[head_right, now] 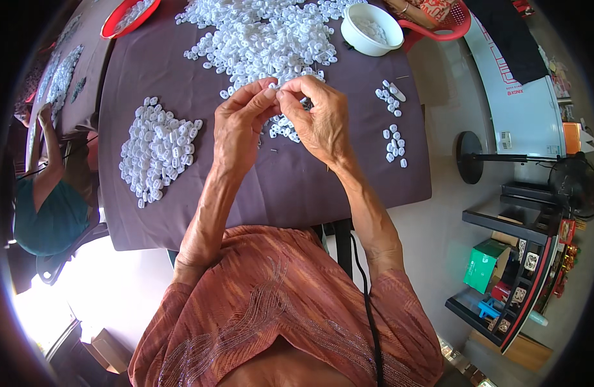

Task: The person assembles small plastic components by inserting metal pins into plastic housings using a manual pick tool.

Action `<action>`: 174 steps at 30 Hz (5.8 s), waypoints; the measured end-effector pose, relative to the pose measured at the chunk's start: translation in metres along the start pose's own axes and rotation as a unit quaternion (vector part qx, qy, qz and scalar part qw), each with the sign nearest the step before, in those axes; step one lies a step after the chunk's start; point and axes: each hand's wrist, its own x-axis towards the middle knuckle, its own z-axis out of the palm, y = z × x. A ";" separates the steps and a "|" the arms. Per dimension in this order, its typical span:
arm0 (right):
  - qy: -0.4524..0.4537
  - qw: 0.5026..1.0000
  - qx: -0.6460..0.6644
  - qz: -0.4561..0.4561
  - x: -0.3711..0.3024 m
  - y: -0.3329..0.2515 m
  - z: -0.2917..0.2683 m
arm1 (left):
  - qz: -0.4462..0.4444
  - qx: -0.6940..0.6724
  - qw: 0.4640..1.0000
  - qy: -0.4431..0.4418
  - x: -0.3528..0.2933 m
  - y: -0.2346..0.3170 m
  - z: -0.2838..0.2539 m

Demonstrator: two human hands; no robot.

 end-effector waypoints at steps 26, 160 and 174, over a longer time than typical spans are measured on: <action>-0.174 0.949 -0.206 -0.160 0.002 0.104 0.105 | 0.041 -0.020 0.998 0.039 0.011 0.039 -0.041; 0.028 0.982 0.182 0.045 0.014 -0.019 -0.028 | 0.044 0.036 0.997 -0.044 -0.008 0.017 0.031; 0.031 0.984 0.171 0.044 0.013 -0.018 -0.028 | 0.040 0.046 0.997 -0.042 -0.007 0.016 0.031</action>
